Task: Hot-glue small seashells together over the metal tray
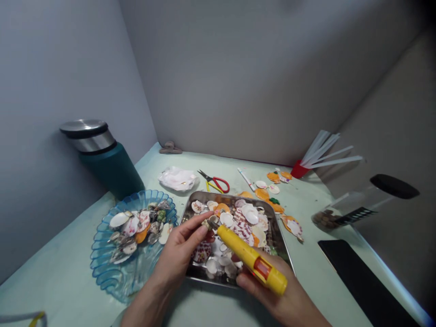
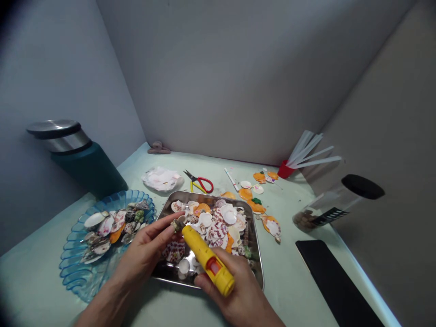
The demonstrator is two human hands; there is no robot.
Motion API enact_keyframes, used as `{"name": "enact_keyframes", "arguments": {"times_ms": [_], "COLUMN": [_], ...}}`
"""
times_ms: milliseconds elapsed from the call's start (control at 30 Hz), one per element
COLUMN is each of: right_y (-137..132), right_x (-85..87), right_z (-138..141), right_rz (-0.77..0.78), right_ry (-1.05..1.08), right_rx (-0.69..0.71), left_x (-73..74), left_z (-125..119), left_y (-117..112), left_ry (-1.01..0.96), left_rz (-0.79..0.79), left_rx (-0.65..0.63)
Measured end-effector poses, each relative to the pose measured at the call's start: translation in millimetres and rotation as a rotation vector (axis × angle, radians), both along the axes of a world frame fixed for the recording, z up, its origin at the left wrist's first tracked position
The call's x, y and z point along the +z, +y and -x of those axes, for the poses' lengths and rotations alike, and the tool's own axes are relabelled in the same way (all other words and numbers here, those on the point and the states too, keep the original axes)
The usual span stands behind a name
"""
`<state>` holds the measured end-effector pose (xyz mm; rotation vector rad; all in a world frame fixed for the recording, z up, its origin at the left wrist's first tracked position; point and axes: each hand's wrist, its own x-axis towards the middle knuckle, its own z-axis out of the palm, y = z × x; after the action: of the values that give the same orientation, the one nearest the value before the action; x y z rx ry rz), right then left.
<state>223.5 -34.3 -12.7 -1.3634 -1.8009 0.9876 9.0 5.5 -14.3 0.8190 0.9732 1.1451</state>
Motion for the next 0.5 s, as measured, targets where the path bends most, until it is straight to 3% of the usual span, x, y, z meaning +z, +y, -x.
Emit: {"name": "enact_keyframes", "arguments": {"times_ms": [500], "right_y": [-2.1], "right_x": [-0.9], "right_z": [-1.1], "right_rz": [-0.022], "right_ry": [-0.039], "right_rx": [-0.007], "left_x": [4.2], "left_z": [-2.1], "left_y": [2.2], "left_ry": [-0.113], "left_rz": [0.032], "left_rx": [0.111]}}
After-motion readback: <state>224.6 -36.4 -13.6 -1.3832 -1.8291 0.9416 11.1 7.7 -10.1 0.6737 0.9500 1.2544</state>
